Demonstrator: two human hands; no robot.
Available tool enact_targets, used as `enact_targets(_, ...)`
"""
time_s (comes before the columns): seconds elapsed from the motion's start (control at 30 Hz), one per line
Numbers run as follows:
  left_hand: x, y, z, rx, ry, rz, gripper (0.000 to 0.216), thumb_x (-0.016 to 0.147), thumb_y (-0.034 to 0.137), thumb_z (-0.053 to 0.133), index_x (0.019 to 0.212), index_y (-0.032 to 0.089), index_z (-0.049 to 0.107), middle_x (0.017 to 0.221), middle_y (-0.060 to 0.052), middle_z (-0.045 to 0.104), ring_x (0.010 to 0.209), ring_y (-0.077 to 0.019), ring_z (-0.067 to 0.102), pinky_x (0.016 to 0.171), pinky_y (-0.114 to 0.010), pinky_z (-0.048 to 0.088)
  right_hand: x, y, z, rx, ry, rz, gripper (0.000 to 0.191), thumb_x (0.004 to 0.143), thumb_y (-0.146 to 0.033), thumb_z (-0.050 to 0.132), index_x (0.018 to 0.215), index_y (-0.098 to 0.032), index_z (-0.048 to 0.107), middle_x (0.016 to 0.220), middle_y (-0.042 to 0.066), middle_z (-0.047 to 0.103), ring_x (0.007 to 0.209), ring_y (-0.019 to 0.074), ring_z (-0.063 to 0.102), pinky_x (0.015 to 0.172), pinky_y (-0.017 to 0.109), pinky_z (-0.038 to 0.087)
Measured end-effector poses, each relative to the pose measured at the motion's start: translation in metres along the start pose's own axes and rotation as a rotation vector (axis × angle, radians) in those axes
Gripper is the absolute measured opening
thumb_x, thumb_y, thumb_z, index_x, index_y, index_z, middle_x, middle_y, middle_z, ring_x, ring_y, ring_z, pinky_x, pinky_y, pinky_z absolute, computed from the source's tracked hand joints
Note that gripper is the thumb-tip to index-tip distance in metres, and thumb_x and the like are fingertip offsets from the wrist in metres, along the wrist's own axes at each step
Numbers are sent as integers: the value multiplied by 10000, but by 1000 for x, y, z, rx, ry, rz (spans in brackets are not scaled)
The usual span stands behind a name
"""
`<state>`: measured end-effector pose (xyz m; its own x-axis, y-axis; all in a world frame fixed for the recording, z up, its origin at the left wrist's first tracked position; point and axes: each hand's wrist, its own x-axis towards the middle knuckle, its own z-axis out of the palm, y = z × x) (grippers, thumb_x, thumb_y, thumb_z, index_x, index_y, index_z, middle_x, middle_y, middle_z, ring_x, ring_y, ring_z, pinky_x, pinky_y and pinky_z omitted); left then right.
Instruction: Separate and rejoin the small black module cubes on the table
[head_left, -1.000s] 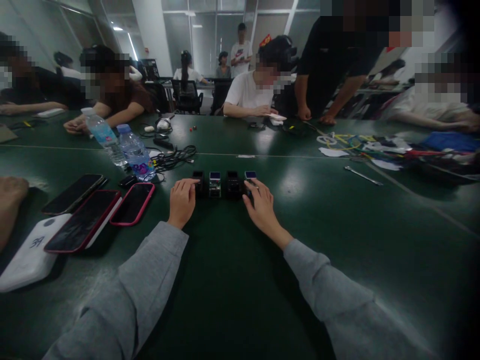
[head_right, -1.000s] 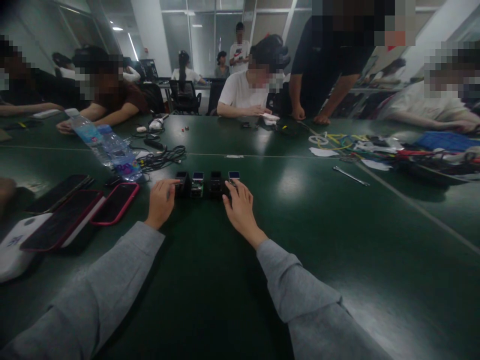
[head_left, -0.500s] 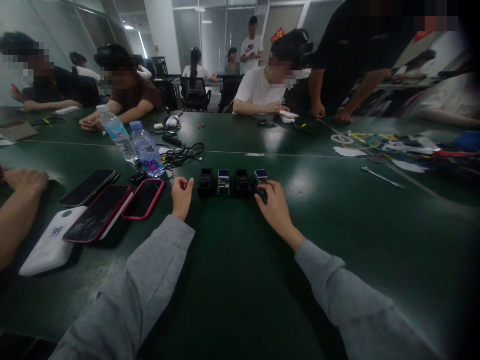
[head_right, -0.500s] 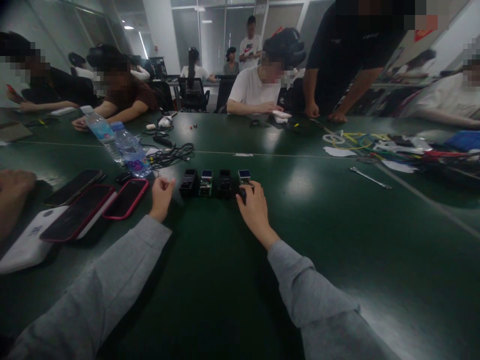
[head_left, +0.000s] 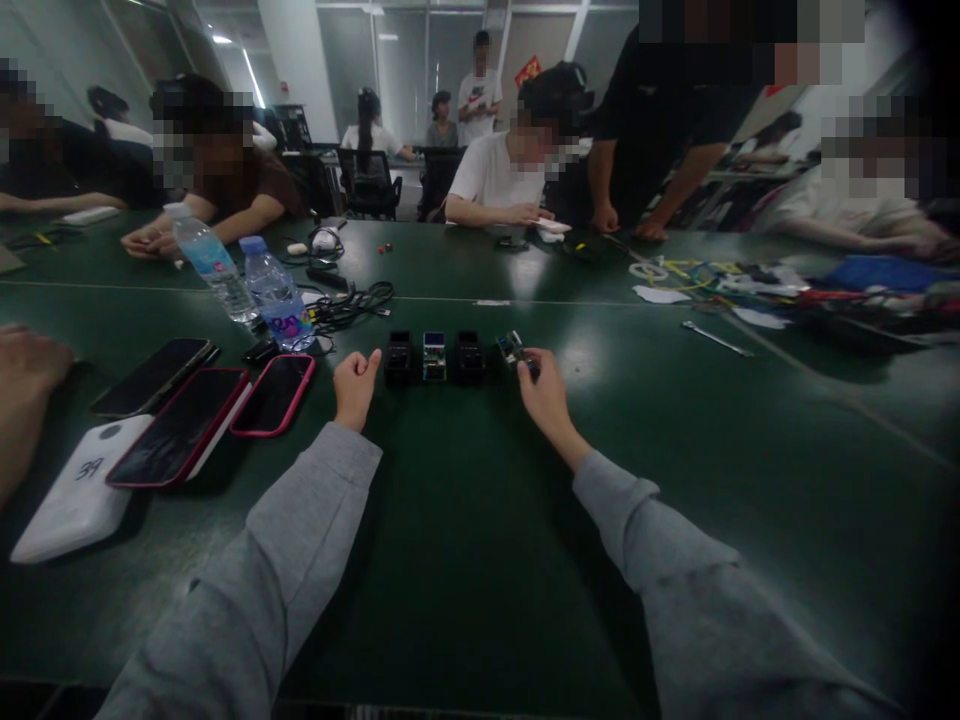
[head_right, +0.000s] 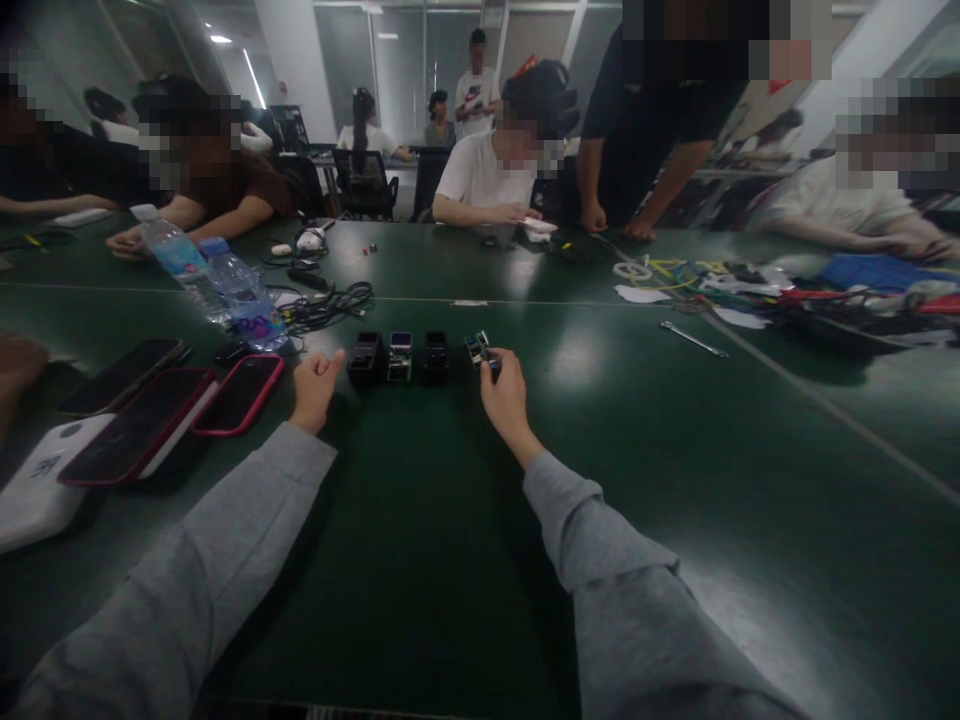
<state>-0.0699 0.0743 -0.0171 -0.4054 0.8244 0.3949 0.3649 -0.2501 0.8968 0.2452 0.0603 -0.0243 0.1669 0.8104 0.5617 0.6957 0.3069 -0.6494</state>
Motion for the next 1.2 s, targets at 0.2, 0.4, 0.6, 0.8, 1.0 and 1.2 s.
enact_targets(0.2,-1,-1,0,-21,-18,-22,495,825,369,646,565,212,255,522,69,276,493,-95,273,507,-242,242,4,15,2,17,-24,71,321,925,-343,416,1166,-164,529,1110,146,592,1036,282,560,934,492,435)
enact_targets(0.4,0,-4,-1,-2,-26,-1,492,817,378,650,563,211,263,527,68,288,508,-98,286,516,-240,248,0,-4,-1,-77,-25,-117,334,877,-242,475,1196,-156,523,1121,142,546,1039,283,523,930,476,463)
enact_targets(0.6,0,-6,-1,-1,-23,17,493,815,384,649,566,209,261,532,66,283,516,-99,280,515,-246,235,-5,-16,1,-255,-109,-257,476,832,-157,480,1308,-147,461,1223,165,446,1139,322,447,977,527,449)
enact_targets(0.8,1,-3,0,10,-32,5,496,816,385,649,560,210,262,526,67,285,507,-98,278,513,-250,239,8,-10,17,-242,-13,-155,550,818,-256,552,1332,-115,416,1260,210,445,1199,366,448,956,565,455)
enact_targets(1.0,0,1,-2,0,-35,-5,495,828,362,641,564,216,249,538,71,253,501,-93,257,504,-240,238,11,0,2,-102,-84,-14,447,854,-295,590,1263,-134,512,1150,164,607,1025,317,600,867,512,520)
enact_targets(1.2,0,-1,0,-21,-36,-19,495,827,371,645,568,213,254,532,70,273,498,-97,271,507,-242,248,-24,61,-151,-183,13,-6,598,843,-561,656,1325,-227,535,1185,188,622,1013,319,621,841,494,493)
